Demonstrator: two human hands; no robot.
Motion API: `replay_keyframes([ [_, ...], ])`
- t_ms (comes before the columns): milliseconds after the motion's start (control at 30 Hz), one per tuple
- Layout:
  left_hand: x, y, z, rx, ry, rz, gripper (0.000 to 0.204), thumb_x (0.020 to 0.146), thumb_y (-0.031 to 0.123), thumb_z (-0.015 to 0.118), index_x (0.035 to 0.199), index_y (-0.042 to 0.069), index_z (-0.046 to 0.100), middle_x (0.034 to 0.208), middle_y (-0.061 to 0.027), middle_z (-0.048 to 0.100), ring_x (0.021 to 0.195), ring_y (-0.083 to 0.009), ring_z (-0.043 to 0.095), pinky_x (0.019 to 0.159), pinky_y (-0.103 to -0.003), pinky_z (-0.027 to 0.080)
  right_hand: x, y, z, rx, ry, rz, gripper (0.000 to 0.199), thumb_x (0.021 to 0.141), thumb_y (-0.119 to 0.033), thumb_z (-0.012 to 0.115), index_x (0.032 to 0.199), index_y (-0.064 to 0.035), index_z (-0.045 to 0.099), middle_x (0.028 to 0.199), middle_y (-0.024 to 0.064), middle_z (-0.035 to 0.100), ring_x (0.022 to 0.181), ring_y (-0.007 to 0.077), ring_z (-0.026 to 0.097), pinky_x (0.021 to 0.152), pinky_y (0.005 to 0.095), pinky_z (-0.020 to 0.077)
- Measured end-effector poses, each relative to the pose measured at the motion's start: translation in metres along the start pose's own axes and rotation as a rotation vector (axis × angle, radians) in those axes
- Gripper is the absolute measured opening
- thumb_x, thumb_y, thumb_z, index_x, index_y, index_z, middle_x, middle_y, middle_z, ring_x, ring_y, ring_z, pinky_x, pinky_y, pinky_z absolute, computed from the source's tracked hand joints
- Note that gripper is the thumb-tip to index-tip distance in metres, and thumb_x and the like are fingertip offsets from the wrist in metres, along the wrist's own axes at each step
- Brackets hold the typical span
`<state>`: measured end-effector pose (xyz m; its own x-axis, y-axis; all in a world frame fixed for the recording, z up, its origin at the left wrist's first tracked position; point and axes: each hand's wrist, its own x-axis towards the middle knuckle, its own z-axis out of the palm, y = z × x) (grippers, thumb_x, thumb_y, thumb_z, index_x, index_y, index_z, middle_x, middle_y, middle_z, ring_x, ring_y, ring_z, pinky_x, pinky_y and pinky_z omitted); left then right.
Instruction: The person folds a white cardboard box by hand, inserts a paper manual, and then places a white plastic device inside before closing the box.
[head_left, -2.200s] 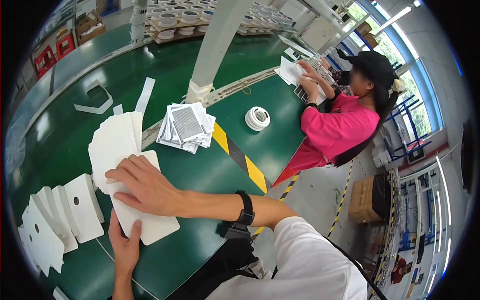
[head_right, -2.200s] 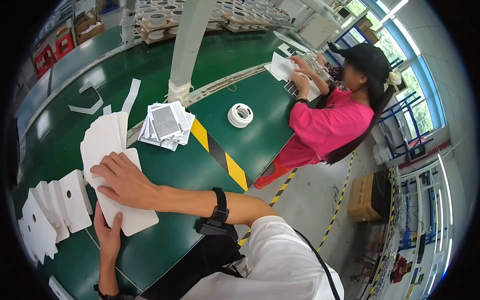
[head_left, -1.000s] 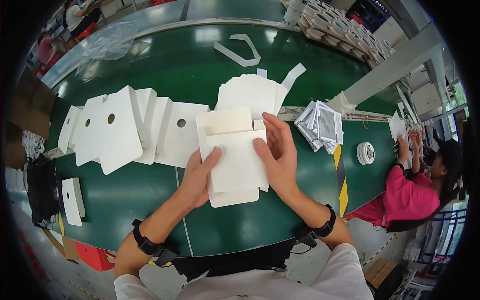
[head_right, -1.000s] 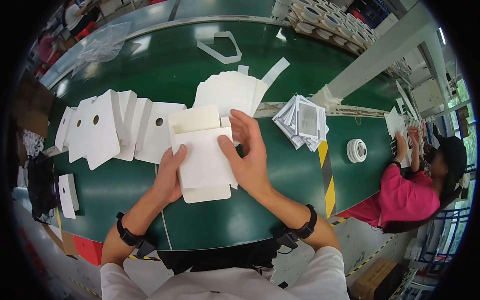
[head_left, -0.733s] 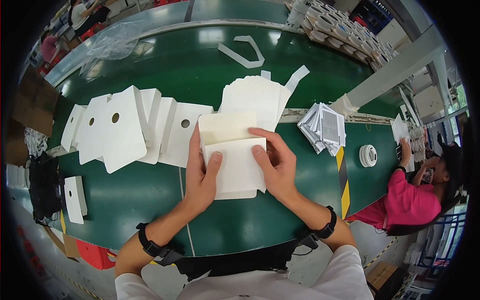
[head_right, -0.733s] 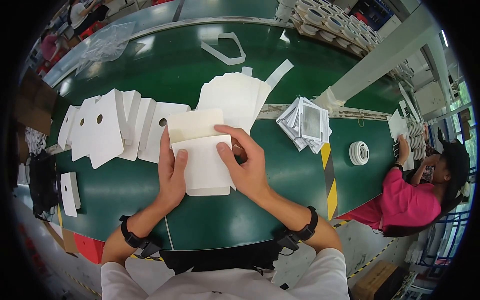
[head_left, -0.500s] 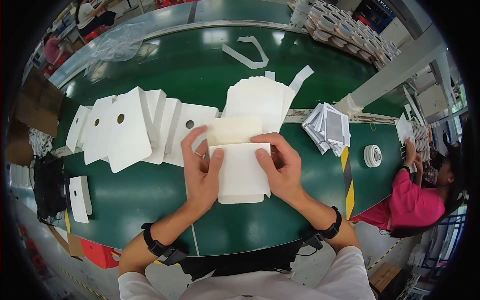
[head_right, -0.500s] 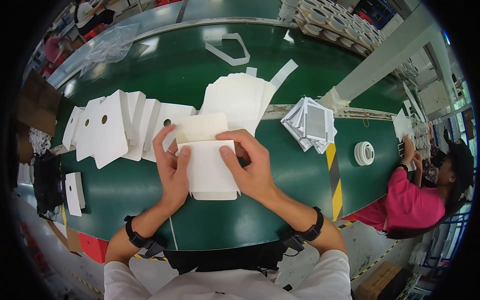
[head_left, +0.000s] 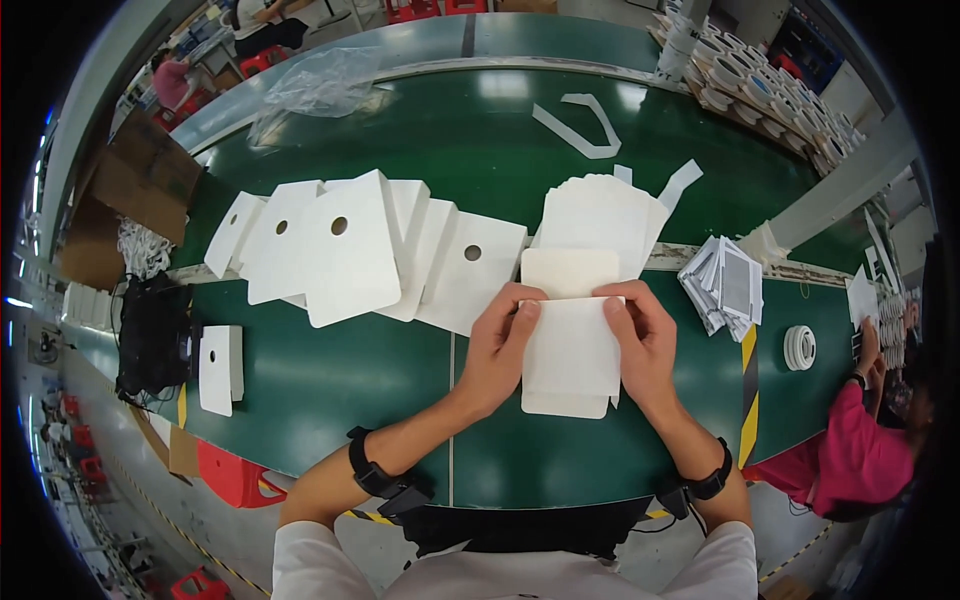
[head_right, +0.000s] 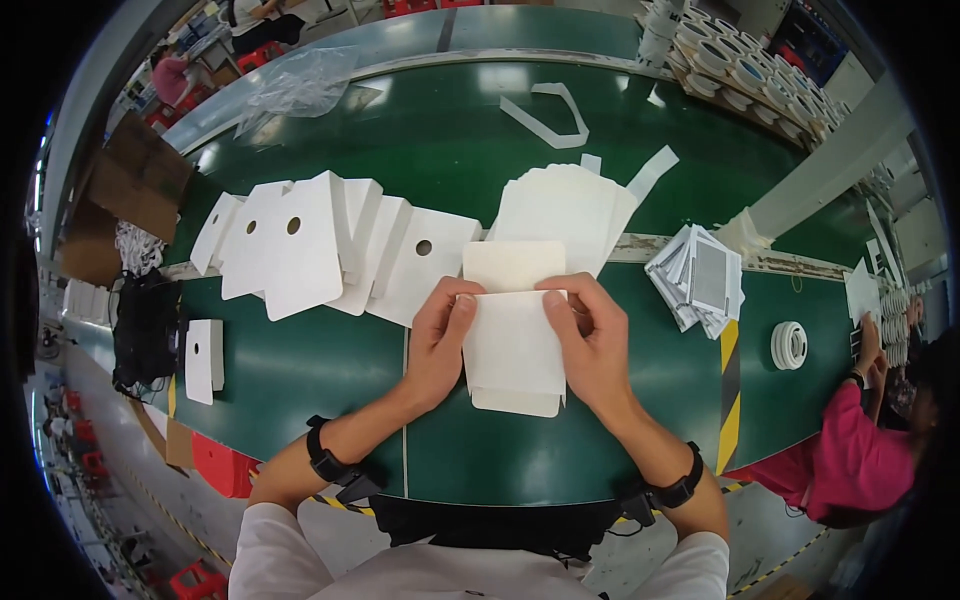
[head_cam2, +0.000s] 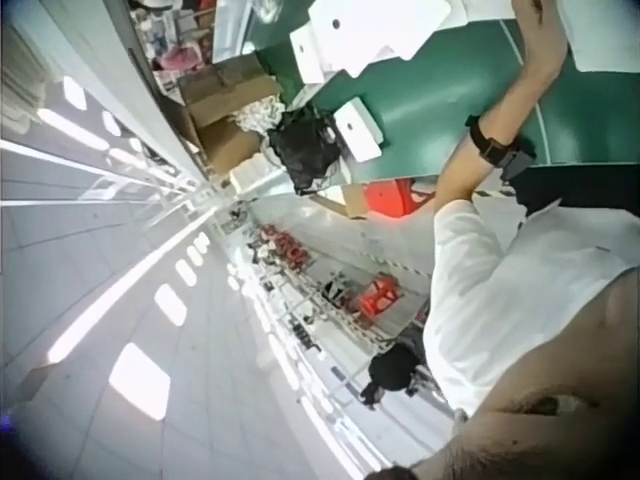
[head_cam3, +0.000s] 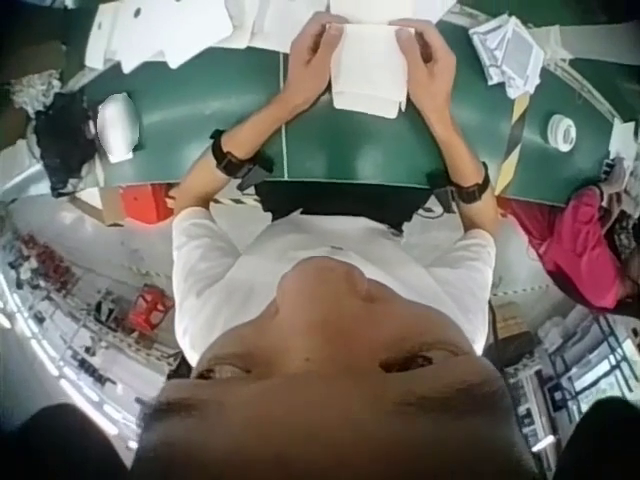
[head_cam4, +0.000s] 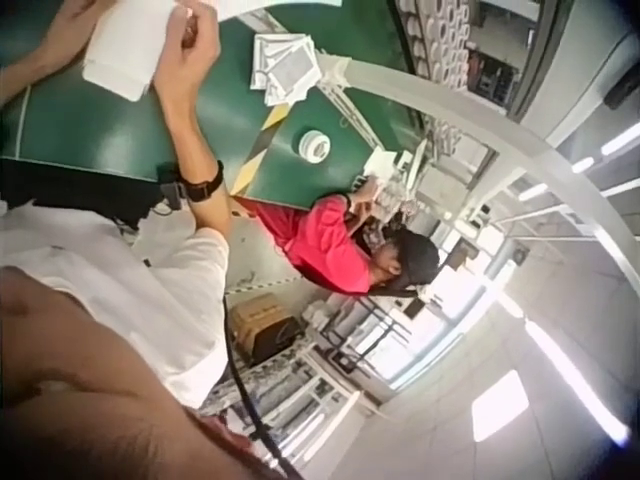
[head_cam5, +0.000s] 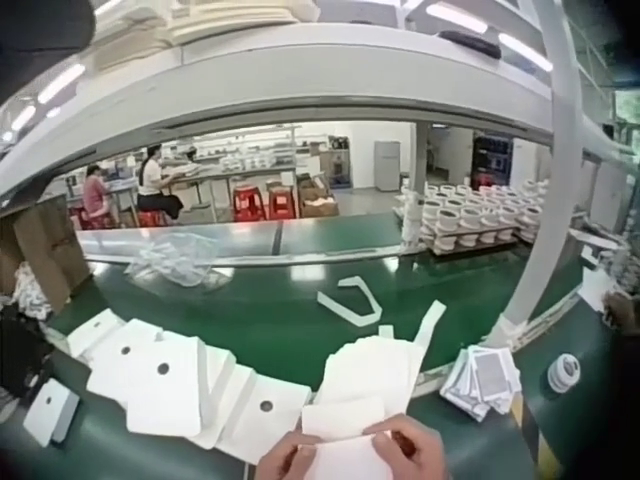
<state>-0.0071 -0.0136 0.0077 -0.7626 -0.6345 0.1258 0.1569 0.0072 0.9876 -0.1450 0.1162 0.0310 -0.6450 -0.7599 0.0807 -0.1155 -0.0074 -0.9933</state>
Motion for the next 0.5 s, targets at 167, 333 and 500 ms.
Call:
replay_keyframes([
  [167,0.002,0.000,-0.001,0.011,-0.087,0.033,0.021,0.110,0.020,0.042,0.105,0.003,0.053,0.089,0.0003,0.046,0.081,-0.0077,0.040,0.077,-0.024,0.039,0.001,0.016,-0.019,-0.338,-0.078,-0.160,0.022,0.099,-0.007,0.060,0.119,-0.0006,0.063,0.090,0.0021,0.061,0.081,0.0071,0.058,0.072,0.0213,0.0463],
  [333,-0.001,-0.006,-0.009,-0.006,-0.159,0.020,0.021,0.110,0.019,0.039,0.106,0.003,0.051,0.093,-0.0017,0.044,0.086,-0.0103,0.040,0.082,-0.026,0.039,0.001,-0.025,0.025,-0.077,0.278,-0.267,0.031,0.092,-0.004,0.067,0.124,-0.0014,0.066,0.094,0.0075,0.070,0.084,0.0139,0.065,0.078,0.0260,0.0524],
  [500,-0.001,-0.014,-0.006,0.041,-0.212,-0.046,0.017,0.109,0.015,0.039,0.111,0.003,0.051,0.104,-0.0053,0.050,0.096,-0.0140,0.047,0.088,-0.029,0.041,0.005,-0.014,-0.015,-0.268,-0.165,-0.197,0.031,0.093,0.002,0.065,0.123,0.0003,0.069,0.120,0.0119,0.070,0.104,0.0162,0.067,0.092,0.0291,0.0523],
])
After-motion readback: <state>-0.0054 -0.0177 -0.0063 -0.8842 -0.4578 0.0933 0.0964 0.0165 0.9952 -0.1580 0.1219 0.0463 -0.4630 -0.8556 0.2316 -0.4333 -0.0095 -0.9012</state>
